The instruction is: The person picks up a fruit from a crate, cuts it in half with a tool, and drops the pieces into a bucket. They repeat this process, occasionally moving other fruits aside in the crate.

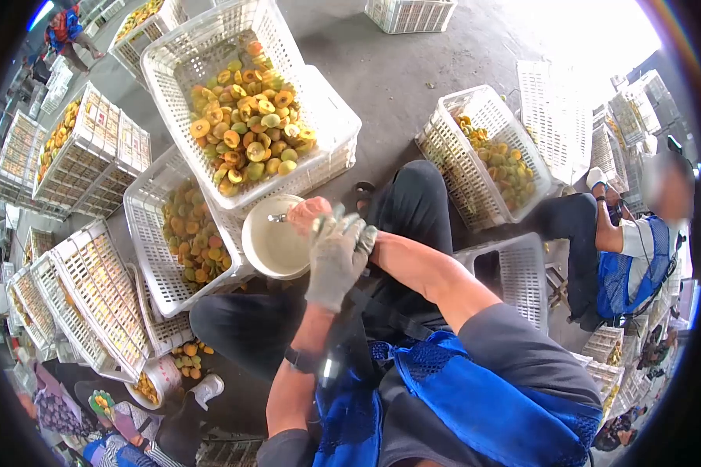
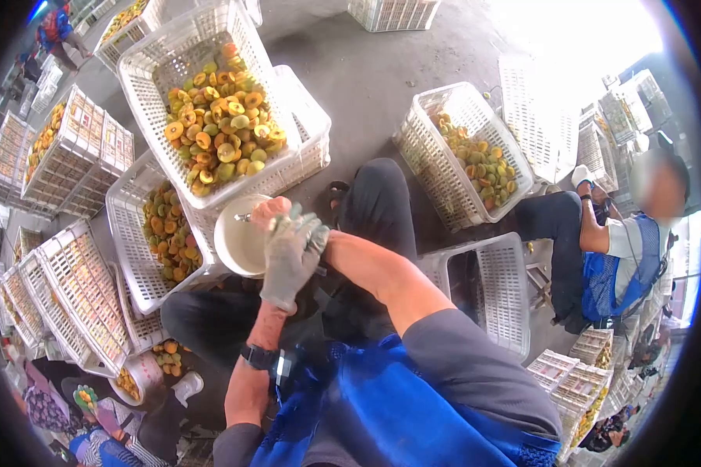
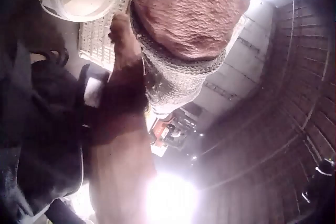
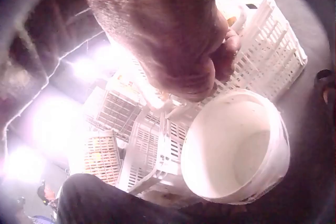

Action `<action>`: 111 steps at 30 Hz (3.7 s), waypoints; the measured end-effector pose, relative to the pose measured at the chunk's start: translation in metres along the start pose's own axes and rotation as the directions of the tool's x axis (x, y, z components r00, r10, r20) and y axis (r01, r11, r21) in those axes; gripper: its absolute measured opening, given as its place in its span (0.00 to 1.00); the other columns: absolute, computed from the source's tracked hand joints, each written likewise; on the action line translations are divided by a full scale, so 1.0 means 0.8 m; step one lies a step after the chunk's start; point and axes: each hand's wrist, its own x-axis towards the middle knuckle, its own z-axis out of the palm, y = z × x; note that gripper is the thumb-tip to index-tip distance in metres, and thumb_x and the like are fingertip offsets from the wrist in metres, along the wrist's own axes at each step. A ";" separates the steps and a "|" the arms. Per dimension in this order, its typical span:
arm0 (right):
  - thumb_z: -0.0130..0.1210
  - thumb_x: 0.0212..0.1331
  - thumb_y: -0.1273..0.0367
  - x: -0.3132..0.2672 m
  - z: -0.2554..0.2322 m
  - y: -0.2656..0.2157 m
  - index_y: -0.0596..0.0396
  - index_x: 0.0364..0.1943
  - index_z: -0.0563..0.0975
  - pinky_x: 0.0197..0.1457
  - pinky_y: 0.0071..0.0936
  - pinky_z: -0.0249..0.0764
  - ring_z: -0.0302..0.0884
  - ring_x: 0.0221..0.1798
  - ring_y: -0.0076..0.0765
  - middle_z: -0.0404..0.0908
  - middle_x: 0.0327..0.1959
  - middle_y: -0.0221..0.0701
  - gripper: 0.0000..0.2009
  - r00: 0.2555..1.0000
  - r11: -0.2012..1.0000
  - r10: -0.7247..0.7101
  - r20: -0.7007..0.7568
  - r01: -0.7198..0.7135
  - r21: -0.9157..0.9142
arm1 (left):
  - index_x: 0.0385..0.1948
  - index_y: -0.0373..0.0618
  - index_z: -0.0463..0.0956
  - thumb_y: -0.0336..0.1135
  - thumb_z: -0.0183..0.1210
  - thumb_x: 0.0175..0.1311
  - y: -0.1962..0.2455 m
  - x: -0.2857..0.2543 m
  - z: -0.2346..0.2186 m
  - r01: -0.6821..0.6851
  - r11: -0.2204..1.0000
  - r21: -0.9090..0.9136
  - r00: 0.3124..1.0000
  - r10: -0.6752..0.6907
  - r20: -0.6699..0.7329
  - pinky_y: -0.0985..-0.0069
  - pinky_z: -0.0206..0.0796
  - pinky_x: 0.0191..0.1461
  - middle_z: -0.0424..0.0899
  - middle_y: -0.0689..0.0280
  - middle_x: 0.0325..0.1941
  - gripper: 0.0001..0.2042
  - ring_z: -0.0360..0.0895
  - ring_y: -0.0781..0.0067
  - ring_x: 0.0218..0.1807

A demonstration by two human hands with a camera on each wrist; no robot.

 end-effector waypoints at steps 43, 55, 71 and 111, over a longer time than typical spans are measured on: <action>0.55 0.52 0.74 0.025 -0.056 0.005 0.59 0.36 0.74 0.24 0.35 0.73 0.84 0.28 0.39 0.81 0.29 0.37 0.08 0.900 0.934 -0.308 -0.310 0.223 -0.280 | 0.40 0.37 0.83 0.39 0.55 0.73 0.011 -0.055 0.024 0.527 -0.225 -0.819 0.667 -0.488 0.563 0.80 0.74 0.35 0.84 0.67 0.33 0.13 0.81 0.78 0.30; 0.56 0.57 0.68 -0.008 0.012 0.033 0.57 0.31 0.80 0.28 0.39 0.80 0.87 0.29 0.43 0.84 0.24 0.37 0.07 1.000 0.993 -0.015 -0.009 0.014 -0.121 | 0.45 0.40 0.84 0.41 0.58 0.70 0.005 -0.026 -0.014 0.219 0.963 -0.156 0.969 -0.233 -0.084 0.58 0.71 0.51 0.87 0.54 0.40 0.14 0.83 0.48 0.43; 0.57 0.53 0.70 -0.023 0.020 -0.029 0.61 0.36 0.77 0.33 0.42 0.78 0.85 0.35 0.43 0.83 0.29 0.39 0.09 0.984 0.986 -0.160 -0.081 0.157 -0.048 | 0.45 0.38 0.83 0.37 0.60 0.67 0.043 -0.025 0.027 0.090 0.966 -0.242 0.996 -0.085 0.031 0.54 0.70 0.46 0.84 0.50 0.32 0.12 0.81 0.47 0.39; 0.57 0.64 0.63 0.041 -0.119 0.064 0.61 0.31 0.78 0.30 0.29 0.71 0.74 0.26 0.22 0.77 0.22 0.24 0.13 0.872 0.441 0.487 -0.044 -0.202 0.874 | 0.39 0.37 0.83 0.33 0.65 0.57 -0.347 0.174 0.040 0.420 0.907 0.011 0.880 -0.404 -0.249 0.60 0.72 0.52 0.82 0.54 0.44 0.11 0.80 0.50 0.47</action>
